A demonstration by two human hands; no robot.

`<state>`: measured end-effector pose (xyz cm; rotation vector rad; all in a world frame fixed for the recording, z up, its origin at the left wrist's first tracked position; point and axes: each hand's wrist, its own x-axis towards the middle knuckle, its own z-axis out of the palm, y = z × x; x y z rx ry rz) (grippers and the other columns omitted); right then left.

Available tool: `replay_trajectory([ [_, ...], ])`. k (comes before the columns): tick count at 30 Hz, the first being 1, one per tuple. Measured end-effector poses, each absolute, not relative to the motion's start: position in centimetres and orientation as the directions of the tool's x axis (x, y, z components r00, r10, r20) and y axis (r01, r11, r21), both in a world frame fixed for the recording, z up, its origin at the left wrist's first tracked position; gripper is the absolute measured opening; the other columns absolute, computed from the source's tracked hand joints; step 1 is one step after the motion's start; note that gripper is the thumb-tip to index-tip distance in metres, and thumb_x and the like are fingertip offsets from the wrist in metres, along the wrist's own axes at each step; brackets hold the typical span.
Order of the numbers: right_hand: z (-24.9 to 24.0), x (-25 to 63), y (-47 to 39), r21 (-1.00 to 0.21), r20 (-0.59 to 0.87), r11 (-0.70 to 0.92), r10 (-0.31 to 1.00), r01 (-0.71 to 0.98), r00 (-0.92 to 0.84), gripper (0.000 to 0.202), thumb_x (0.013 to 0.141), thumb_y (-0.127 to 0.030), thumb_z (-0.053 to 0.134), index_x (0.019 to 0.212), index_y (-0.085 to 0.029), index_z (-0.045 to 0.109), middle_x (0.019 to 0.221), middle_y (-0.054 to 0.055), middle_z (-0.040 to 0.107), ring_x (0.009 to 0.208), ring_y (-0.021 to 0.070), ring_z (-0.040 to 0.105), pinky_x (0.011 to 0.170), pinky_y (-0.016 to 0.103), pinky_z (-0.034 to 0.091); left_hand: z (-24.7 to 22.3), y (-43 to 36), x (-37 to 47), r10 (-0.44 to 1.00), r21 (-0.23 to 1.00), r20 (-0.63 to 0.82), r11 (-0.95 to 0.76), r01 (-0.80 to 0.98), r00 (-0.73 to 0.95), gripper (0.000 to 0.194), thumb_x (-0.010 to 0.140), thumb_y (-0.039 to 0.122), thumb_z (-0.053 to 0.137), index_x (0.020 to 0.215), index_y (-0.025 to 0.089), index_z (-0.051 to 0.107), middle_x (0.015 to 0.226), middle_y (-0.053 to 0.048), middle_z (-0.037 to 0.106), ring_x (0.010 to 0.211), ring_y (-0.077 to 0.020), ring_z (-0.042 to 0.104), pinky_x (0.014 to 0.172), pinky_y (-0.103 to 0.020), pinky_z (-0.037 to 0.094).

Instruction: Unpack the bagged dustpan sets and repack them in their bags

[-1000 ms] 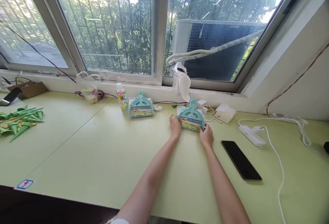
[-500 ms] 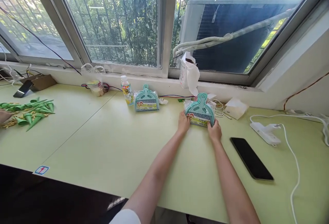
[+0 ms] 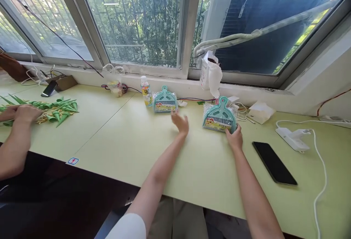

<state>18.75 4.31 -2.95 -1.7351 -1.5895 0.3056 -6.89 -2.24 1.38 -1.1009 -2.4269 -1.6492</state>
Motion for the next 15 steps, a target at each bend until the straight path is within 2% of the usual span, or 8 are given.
replay_trajectory([
  [2, -2.9, 18.4, 3.3, -0.641, 0.324, 0.064, 0.926, 0.765, 0.195, 0.090, 0.070, -0.048, 0.059, 0.144, -0.015, 0.020, 0.139, 0.020, 0.043, 0.122, 0.0355, 0.046, 0.095, 0.049, 0.040, 2.6, -2.9, -11.9, 0.367, 0.831, 0.269, 0.379, 0.407, -0.891, 0.056, 0.085, 0.014, 0.038, 0.139, 0.012, 0.021, 0.149, -0.022, 0.021, 0.141, -0.0291, 0.014, 0.111, -0.047, 0.021],
  [4, -2.9, 17.8, 2.3, -0.621, 0.371, 0.087, 0.908, 0.779, 0.194, 0.099, 0.067, -0.049, 0.063, 0.146, -0.016, 0.012, 0.146, 0.021, 0.032, 0.129, 0.0362, 0.039, 0.098, 0.051, 0.037, 3.7, -3.1, -16.8, 0.284, 0.821, 0.166, 0.490, 0.292, -0.944, 0.056, 0.085, 0.013, 0.039, 0.138, 0.009, 0.021, 0.146, -0.025, 0.024, 0.138, -0.0301, 0.021, 0.107, -0.046, 0.028],
  [6, -2.9, 17.2, 1.4, -0.602, 0.416, 0.116, 0.890, 0.790, 0.187, 0.104, 0.066, -0.051, 0.064, 0.146, -0.017, 0.008, 0.150, 0.023, 0.023, 0.133, 0.0374, 0.032, 0.100, 0.055, 0.032, 4.4, -3.1, -20.8, 0.382, 0.789, 0.066, 0.546, 0.282, -0.922, 0.058, 0.085, 0.019, 0.048, 0.137, 0.011, 0.024, 0.143, -0.024, 0.031, 0.133, -0.0307, 0.031, 0.102, -0.044, 0.034],
  [8, -2.9, 16.7, 0.5, -0.586, 0.436, 0.140, 0.885, 0.798, 0.165, 0.104, 0.066, -0.052, 0.063, 0.146, -0.018, 0.006, 0.151, 0.023, 0.018, 0.134, 0.0381, 0.028, 0.101, 0.061, 0.027, 4.6, -3.0, -23.6, 0.451, 0.776, 0.035, 0.550, 0.308, -0.892, 0.059, 0.080, 0.025, 0.060, 0.131, 0.015, 0.034, 0.137, -0.020, 0.041, 0.127, -0.0308, 0.038, 0.100, -0.043, 0.035],
  [11, -2.6, 16.3, -0.5, -0.563, 0.450, 0.168, 0.883, 0.809, 0.130, 0.100, 0.069, -0.052, 0.061, 0.146, -0.021, 0.005, 0.152, 0.022, 0.016, 0.136, 0.0383, 0.023, 0.100, 0.068, 0.021, 4.4, -3.0, -25.4, 0.526, 0.741, 0.025, 0.561, 0.369, -0.850, 0.053, 0.078, 0.028, 0.064, 0.125, 0.019, 0.041, 0.134, -0.016, 0.046, 0.126, -0.0301, 0.039, 0.099, -0.044, 0.034],
  [15, -1.3, 15.8, -2.0, -0.500, 0.570, 0.246, 0.815, 0.830, 0.102, 0.088, 0.074, -0.043, 0.057, 0.145, -0.019, 0.011, 0.152, 0.021, 0.018, 0.138, 0.0371, 0.021, 0.102, 0.071, 0.013, 3.9, -2.9, -25.7, 0.517, 0.690, 0.074, 0.591, 0.418, -0.853, 0.038, 0.081, 0.033, 0.061, 0.114, 0.017, 0.050, 0.132, -0.019, 0.045, 0.126, -0.0324, 0.035, 0.098, -0.046, 0.034],
])
